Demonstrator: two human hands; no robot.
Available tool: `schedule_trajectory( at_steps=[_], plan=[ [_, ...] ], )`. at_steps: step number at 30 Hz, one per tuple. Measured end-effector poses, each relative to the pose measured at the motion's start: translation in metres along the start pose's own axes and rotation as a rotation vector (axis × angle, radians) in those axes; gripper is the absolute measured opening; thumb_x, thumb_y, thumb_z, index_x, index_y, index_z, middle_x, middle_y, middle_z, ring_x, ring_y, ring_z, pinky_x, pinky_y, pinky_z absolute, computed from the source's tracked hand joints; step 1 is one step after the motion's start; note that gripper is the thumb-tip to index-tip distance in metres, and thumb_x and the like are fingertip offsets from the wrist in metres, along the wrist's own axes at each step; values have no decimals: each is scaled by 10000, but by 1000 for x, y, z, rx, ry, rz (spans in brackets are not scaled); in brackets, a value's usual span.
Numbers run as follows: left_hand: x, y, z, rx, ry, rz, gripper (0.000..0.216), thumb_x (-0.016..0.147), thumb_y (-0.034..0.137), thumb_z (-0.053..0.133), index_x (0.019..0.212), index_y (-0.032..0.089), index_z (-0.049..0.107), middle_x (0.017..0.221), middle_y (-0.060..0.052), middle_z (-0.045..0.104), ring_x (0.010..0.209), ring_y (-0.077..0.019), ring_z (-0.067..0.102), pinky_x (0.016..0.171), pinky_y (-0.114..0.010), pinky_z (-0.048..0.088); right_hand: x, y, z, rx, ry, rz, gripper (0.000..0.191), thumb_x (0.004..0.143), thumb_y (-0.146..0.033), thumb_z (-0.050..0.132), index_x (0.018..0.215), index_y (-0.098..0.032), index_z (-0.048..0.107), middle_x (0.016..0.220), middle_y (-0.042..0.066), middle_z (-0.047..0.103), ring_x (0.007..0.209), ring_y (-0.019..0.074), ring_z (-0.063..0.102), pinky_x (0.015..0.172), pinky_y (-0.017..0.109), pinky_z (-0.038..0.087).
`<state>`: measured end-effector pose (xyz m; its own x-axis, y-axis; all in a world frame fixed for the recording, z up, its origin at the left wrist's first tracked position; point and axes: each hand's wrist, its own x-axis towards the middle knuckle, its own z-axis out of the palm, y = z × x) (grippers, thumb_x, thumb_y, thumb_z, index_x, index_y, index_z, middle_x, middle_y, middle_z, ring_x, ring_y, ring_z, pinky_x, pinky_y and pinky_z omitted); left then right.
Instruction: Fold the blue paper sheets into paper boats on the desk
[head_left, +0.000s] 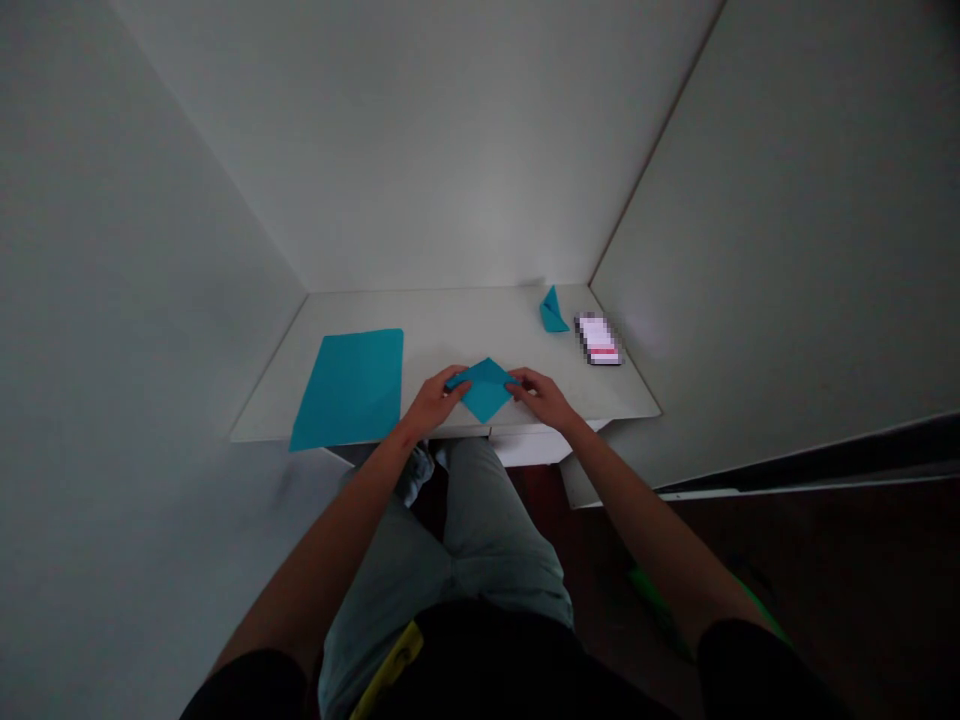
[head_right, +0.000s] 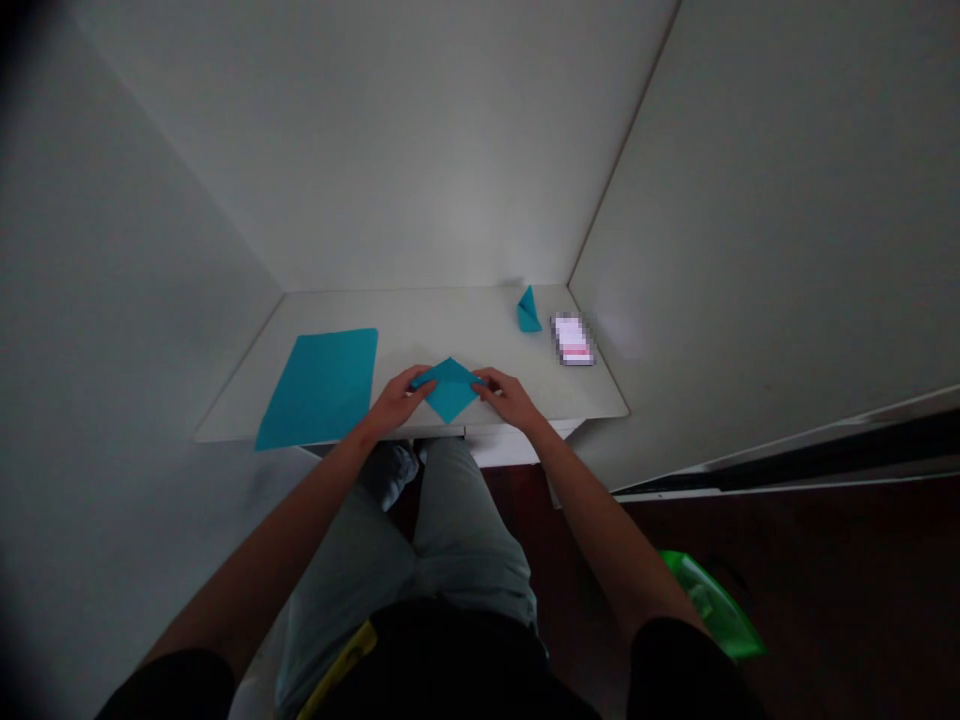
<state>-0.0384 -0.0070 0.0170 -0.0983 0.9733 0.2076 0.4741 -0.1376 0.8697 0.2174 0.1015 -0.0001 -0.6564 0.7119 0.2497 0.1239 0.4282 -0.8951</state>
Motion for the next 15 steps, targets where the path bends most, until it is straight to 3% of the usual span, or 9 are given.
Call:
schedule_trajectory(
  at_steps=[3, 7, 11, 15],
  plan=[
    [12, -6, 10, -170, -36, -49, 361, 972, 443, 627, 1198, 193, 754, 1104, -68, 798, 892, -196, 744, 835, -338, 633, 15, 15, 0, 87, 91, 37, 354, 962, -542, 646, 1091, -227, 744, 921, 43, 740, 790, 196, 676, 753, 350, 583],
    [13, -16, 26, -236, -80, -106, 356, 969, 499, 641, 1086, 197, 789, 1090, -79, 804, 942, -219, 753, 863, -365, 641, 21, 33, 3, 31, 135, 54, 248, 952, -384, 558, 1007, -220, 735, 960, 60, 745, 845, 205, 683, 806, 373, 599],
    [15, -22, 35, -116, -31, -98, 340, 900, 491, 778, 1087, 207, 756, 1067, -73, 794, 966, -220, 743, 893, -366, 617, 19, 39, 7, 22, 121, 30, 233, 928, -310, 534, 1044, -225, 718, 1113, 89, 716, 914, 207, 685, 808, 363, 601],
    [21, -24, 47, -84, 129, -175, 384, 899, 377, 782, 1233, 216, 684, 1047, -48, 763, 826, -176, 719, 790, -333, 596, 16, 31, 10, 4, 269, 8, 247, 945, -377, 575, 1130, -230, 648, 1270, 108, 632, 838, 169, 643, 704, 323, 574]
  ],
)
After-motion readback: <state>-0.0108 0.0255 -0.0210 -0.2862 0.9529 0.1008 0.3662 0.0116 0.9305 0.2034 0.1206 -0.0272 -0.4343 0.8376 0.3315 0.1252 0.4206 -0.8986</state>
